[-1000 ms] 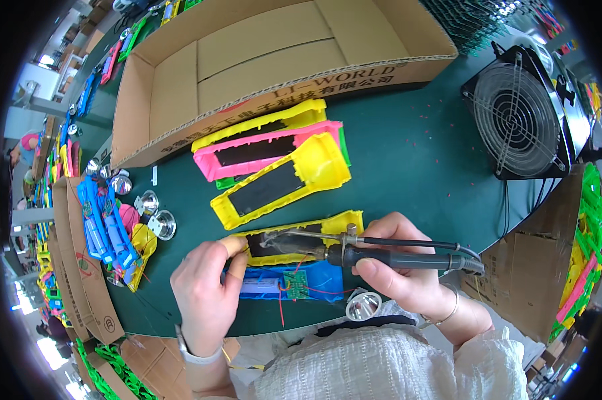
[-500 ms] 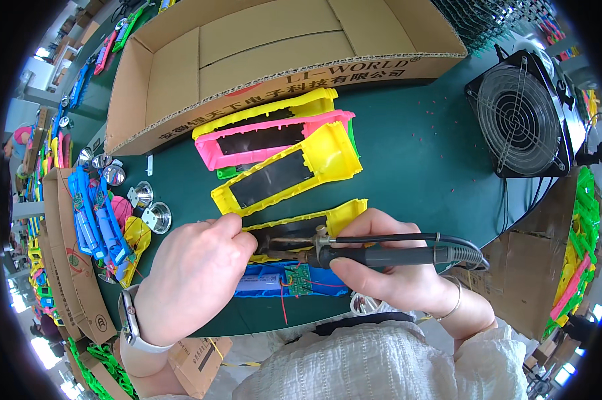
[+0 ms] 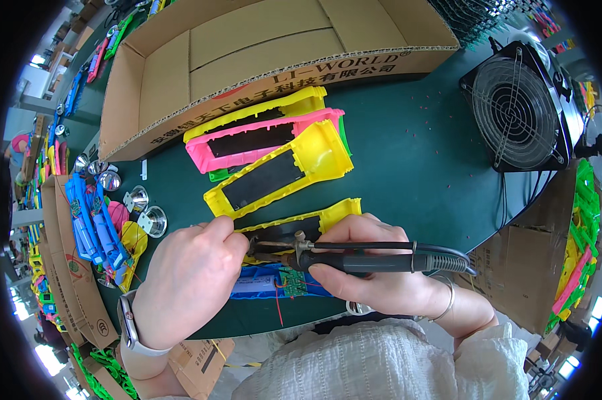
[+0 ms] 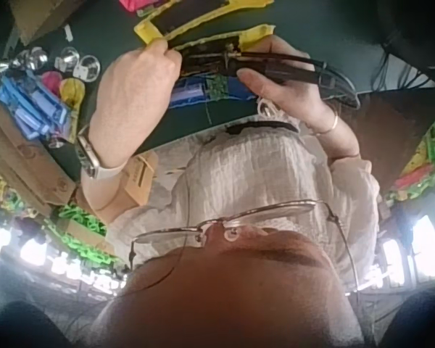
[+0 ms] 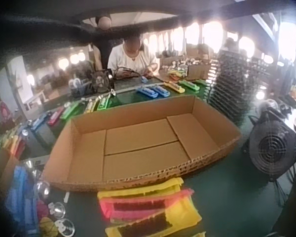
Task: The person solders electronic components inside flashlight casings using a soldering iron, fits the plastic housing pieces together by hand, and places the assembled flashlights onto the assembly line.
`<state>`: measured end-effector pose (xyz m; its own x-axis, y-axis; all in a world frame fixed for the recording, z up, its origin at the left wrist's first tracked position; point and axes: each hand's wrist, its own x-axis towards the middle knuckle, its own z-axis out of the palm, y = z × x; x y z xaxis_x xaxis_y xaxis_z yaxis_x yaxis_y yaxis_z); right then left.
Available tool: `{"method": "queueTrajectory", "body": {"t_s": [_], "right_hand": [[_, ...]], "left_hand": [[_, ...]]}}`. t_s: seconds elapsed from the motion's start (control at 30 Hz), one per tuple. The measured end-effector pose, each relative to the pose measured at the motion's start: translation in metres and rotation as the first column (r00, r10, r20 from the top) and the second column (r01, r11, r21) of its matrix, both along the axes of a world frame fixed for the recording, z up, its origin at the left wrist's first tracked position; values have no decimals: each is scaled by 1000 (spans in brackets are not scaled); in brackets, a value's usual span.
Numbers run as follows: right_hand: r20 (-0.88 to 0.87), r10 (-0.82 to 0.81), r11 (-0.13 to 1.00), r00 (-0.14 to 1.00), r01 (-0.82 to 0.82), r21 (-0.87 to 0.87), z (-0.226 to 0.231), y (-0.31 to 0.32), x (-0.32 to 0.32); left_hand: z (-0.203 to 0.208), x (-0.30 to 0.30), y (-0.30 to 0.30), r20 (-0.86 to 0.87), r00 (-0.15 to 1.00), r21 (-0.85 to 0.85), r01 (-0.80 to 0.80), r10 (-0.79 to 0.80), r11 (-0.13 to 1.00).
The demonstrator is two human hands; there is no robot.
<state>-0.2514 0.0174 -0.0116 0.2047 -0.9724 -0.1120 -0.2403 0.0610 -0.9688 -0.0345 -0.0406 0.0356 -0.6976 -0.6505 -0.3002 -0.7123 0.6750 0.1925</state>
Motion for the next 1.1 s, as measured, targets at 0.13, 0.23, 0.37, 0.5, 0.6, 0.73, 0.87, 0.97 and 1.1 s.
{"method": "queueTrajectory", "body": {"t_s": [0.13,0.23,0.37,0.5,0.6,0.73,0.87,0.97,1.1], "right_hand": [[-18,-1,1000,1000,1,-22,1,1,1],[-4,8,999,1000,-7,31,4,-1,-3],[184,-101,991,978,82,104,-2,8,-17],[357,-265,964,896,232,133,-1,17,-29],[334,-408,913,850,379,152,0,24,-31],[329,-437,899,837,407,160,-3,29,-34],[346,-434,901,832,404,157,-3,31,-34],[363,-429,903,827,399,157,-4,32,-34],[406,-430,902,806,397,168,-4,35,-36]], "left_hand": [[1,0,0,7,1000,-6,8,-8,1000],[0,1,0,6,1000,-9,11,-11,1000],[1,1,0,8,1000,-21,21,-21,1000],[-1,0,-1,24,999,-32,41,-41,999],[0,0,0,34,999,-26,35,-34,999],[0,-1,0,50,998,-31,42,-41,999],[0,0,0,63,997,-29,49,-47,998],[1,0,3,68,997,-45,44,-41,998],[4,1,7,82,997,-88,23,-16,996]]}}
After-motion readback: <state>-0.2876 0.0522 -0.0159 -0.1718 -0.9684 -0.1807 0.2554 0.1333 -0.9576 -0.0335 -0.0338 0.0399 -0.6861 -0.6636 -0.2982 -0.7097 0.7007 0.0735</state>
